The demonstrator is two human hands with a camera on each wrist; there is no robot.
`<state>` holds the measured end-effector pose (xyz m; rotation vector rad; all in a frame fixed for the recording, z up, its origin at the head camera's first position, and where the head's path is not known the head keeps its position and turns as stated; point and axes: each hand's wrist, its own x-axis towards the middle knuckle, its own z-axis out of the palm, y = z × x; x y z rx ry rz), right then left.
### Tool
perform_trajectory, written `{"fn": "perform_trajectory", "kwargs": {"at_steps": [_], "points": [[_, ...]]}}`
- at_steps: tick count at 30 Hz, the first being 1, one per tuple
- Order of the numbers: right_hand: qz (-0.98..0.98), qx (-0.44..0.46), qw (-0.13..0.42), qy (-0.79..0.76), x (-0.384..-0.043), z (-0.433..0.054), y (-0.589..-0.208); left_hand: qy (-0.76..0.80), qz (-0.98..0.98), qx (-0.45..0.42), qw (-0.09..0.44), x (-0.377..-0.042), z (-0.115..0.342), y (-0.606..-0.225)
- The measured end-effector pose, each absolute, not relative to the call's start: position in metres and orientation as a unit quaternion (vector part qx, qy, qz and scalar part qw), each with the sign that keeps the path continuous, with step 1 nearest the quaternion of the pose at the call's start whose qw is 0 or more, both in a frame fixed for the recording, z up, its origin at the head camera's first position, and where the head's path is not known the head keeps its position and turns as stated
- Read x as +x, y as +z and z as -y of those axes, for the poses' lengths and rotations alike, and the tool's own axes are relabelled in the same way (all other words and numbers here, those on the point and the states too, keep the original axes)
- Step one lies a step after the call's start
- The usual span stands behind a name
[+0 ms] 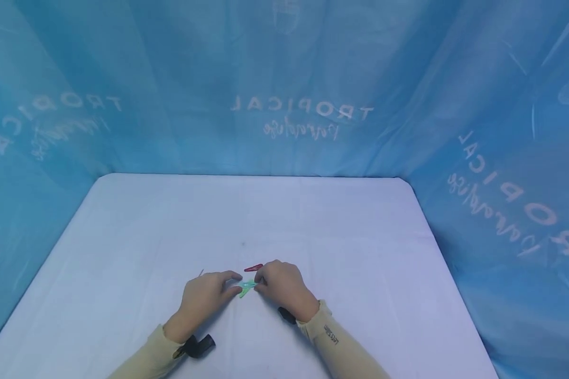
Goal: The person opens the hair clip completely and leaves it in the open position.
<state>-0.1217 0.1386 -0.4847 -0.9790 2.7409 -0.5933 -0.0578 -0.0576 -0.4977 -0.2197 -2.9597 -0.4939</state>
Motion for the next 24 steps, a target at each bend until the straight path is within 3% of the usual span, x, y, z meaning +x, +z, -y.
{"fn": "perform_trajectory", "kwargs": {"at_steps": [14, 24], "points": [[-0.912, -0.340, 0.089, -0.211, -0.106, -0.139, -0.492, -0.161, 0.972, -0.121, 0.121, -0.035, 0.060, -0.507], [-0.910, -0.314, -0.007, -0.269, -0.124, -0.149, -0.457, -0.289, 0.941, -0.078, 0.158, -0.055, 0.060, -0.493]]}}
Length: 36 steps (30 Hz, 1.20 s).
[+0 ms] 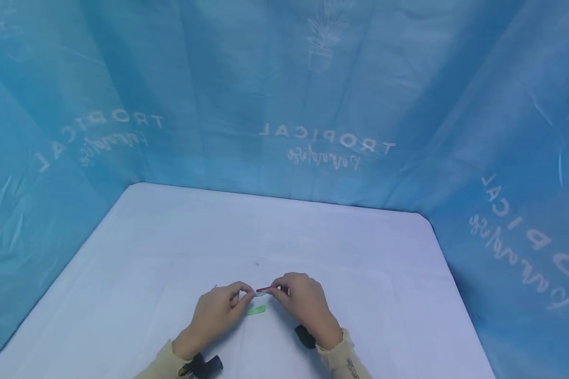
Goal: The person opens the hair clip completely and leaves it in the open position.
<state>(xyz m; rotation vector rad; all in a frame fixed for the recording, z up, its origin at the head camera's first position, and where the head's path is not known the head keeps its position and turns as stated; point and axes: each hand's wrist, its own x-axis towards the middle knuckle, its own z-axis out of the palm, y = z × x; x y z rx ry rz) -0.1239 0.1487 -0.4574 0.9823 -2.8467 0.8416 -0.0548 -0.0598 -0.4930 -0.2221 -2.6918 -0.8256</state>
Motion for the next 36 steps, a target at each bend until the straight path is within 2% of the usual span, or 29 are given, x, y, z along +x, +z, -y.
{"fn": "perform_trajectory", "kwargs": {"at_steps": [10, 14, 18, 25, 36], "points": [[0.847, 0.294, 0.196, 0.397, -0.113, -0.156, -0.379, -0.559, 0.808, -0.030, 0.185, -0.069, 0.043, -0.405], [0.819, 0.274, 0.250, 0.438, -0.099, -0.162, -0.353, -0.607, 0.767, -0.040, 0.206, -0.067, 0.031, -0.378], [0.795, 0.273, 0.303, 0.450, -0.091, -0.164, -0.346, -0.611, 0.749, -0.059, 0.248, -0.063, 0.023, -0.367], [0.778, 0.288, 0.327, 0.453, -0.090, -0.157, -0.347, -0.550, 0.763, -0.081, 0.330, -0.059, 0.022, -0.363], [0.777, 0.290, 0.332, 0.449, -0.090, -0.152, -0.347, -0.541, 0.753, -0.105, 0.359, -0.062, 0.022, -0.362]]}}
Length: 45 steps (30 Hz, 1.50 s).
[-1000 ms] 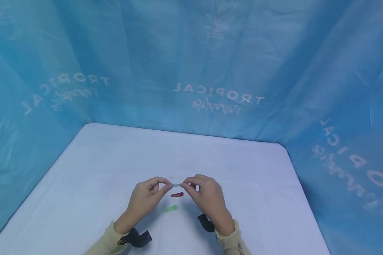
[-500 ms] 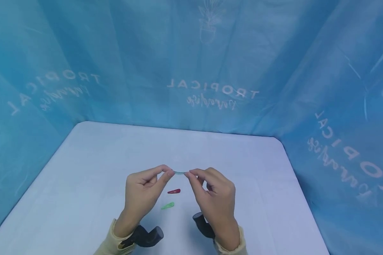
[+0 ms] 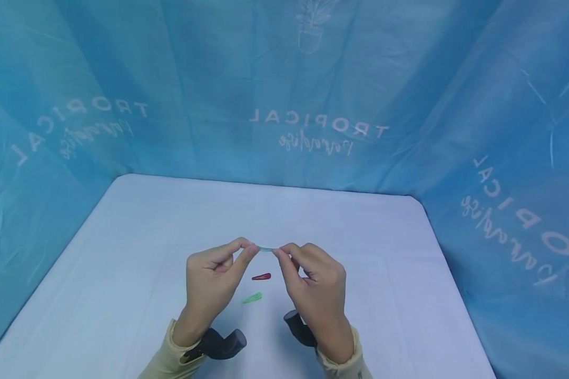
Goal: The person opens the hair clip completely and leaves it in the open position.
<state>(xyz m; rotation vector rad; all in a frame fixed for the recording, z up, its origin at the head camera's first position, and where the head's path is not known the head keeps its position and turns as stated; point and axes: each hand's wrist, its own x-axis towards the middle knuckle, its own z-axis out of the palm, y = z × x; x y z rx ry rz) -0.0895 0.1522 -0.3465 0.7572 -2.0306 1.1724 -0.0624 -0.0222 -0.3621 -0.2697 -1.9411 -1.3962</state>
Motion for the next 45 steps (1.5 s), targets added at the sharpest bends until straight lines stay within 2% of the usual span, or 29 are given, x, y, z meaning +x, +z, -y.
{"fn": "perform_trajectory", "kwargs": {"at_steps": [10, 20, 30, 45], "points": [[0.781, 0.286, 0.327, 0.447, -0.087, -0.150, -0.347, -0.521, 0.763, -0.101, 0.369, -0.061, 0.022, -0.366], [0.794, 0.268, 0.330, 0.435, -0.073, -0.154, -0.356, -0.522, 0.780, -0.078, 0.337, -0.047, 0.017, -0.370], [0.787, 0.278, 0.342, 0.432, -0.080, -0.154, -0.352, -0.512, 0.764, -0.113, 0.375, -0.056, 0.018, -0.367], [0.784, 0.289, 0.345, 0.428, -0.086, -0.151, -0.346, -0.507, 0.761, -0.111, 0.390, -0.060, 0.020, -0.363]]}}
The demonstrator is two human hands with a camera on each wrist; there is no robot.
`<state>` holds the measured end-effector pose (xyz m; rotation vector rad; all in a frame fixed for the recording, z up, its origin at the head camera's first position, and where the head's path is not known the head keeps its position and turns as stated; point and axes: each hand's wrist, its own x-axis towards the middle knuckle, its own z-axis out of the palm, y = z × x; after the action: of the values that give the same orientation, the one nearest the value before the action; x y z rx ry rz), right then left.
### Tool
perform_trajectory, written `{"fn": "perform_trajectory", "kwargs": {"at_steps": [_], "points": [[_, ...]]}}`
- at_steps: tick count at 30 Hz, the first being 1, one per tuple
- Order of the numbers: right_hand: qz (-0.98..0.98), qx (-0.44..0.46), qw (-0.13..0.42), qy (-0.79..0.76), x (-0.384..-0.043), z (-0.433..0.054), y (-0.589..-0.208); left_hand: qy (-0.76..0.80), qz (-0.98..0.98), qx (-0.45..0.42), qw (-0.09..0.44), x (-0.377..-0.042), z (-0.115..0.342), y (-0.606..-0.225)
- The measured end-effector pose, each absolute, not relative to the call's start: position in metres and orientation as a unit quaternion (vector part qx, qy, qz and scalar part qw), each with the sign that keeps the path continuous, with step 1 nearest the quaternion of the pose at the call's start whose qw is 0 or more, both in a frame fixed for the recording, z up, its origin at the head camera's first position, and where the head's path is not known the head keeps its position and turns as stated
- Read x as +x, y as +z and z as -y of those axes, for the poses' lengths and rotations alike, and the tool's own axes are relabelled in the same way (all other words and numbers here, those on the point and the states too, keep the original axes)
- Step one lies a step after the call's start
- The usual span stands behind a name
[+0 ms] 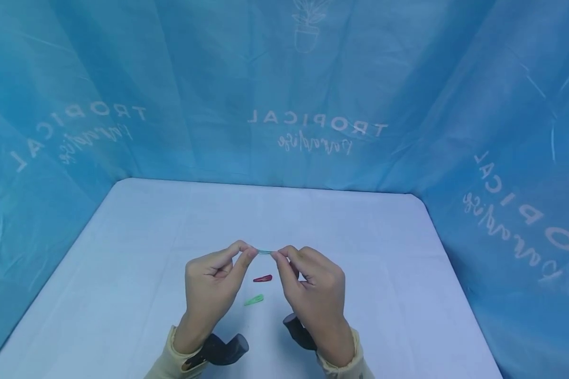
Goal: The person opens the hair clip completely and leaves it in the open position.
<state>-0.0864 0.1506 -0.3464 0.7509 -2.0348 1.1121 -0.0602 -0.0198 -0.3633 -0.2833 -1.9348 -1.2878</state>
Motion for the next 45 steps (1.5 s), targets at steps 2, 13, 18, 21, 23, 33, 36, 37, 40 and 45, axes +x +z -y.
{"fn": "perform_trajectory", "kwargs": {"at_steps": [2, 13, 18, 21, 23, 33, 36, 37, 40, 45], "points": [[0.783, 0.290, 0.344, 0.429, -0.0870, -0.1506, -0.3458, -0.508, 0.760, -0.111, 0.390, -0.0607, 0.0197, -0.3628], [0.789, 0.286, 0.337, 0.426, -0.0881, -0.1507, -0.3473, -0.506, 0.763, -0.106, 0.388, -0.0622, 0.0189, -0.3620], [0.791, 0.286, 0.343, 0.418, -0.0898, -0.1502, -0.3475, -0.498, 0.765, -0.104, 0.395, -0.0637, 0.0184, -0.3626], [0.791, 0.283, 0.344, 0.419, -0.0908, -0.1500, -0.3476, -0.495, 0.767, -0.101, 0.395, -0.0640, 0.0176, -0.3631], [0.791, 0.283, 0.344, 0.419, -0.0911, -0.1499, -0.3478, -0.494, 0.769, -0.099, 0.394, -0.0640, 0.0173, -0.3631], [0.793, 0.280, 0.337, 0.424, -0.0902, -0.1503, -0.3480, -0.493, 0.770, -0.102, 0.392, -0.0637, 0.0172, -0.3622], [0.795, 0.279, 0.336, 0.421, -0.0901, -0.1505, -0.3483, -0.490, 0.772, -0.100, 0.393, -0.0640, 0.0173, -0.3628], [0.795, 0.278, 0.336, 0.421, -0.0900, -0.1505, -0.3483, -0.489, 0.773, -0.099, 0.393, -0.0640, 0.0172, -0.3632], [0.796, 0.277, 0.337, 0.420, -0.0899, -0.1505, -0.3485, -0.487, 0.774, -0.098, 0.392, -0.0640, 0.0170, -0.3639], [0.796, 0.273, 0.332, 0.427, -0.0901, -0.1498, -0.3492, -0.487, 0.775, -0.097, 0.390, -0.0643, 0.0172, -0.3637]]}}
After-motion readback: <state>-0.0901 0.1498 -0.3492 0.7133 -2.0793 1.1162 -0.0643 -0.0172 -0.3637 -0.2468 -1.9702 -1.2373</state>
